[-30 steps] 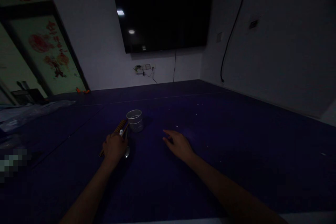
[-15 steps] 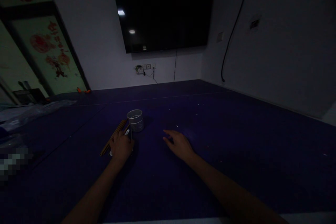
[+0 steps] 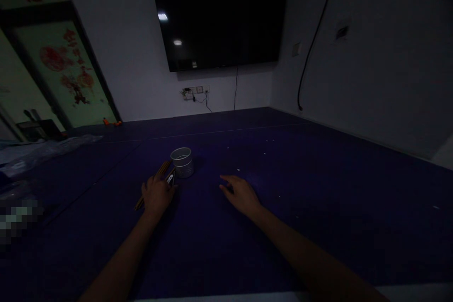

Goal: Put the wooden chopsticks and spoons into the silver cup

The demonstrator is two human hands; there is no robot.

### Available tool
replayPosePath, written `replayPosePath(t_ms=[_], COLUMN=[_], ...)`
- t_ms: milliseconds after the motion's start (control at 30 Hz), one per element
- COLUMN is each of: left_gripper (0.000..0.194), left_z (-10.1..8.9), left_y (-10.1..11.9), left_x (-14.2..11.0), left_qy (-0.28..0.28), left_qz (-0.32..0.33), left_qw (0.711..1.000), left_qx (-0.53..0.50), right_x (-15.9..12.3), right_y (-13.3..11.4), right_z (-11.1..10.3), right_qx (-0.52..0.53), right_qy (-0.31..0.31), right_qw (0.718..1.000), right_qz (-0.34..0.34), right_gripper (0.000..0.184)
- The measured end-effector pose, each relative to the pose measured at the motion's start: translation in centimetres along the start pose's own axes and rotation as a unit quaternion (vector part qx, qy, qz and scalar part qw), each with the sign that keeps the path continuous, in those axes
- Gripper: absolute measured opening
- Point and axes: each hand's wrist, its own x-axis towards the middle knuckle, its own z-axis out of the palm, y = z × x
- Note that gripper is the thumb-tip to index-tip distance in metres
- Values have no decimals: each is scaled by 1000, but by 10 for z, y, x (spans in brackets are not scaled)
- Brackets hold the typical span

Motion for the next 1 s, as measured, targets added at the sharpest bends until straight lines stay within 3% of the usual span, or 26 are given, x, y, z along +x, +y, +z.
replayPosePath(t_ms=[167,367,500,1000], left_gripper=[42,32,34,44], left_z=[-2,6,3,-1], left_y=[-24,-52,-51,-48], left_x=[11,23,22,20], left_qy=[73,-6,-53,-55], left_qz=[-34,-71,-79,-129], left_qw=[995,991,990,990], left_qx=[-52,-116,-107,-15], right_x=[0,-1,0,1], right_y=[0,0,0,2], right_z=[-1,-2,-1,-1], right_qx=[-6,-9,-4,-9], right_qy=[-3,-7,-10,-9], right_qw=[1000,1000,1000,1000], right_qz=[2,3,6,4], right_gripper=[34,35,34,33])
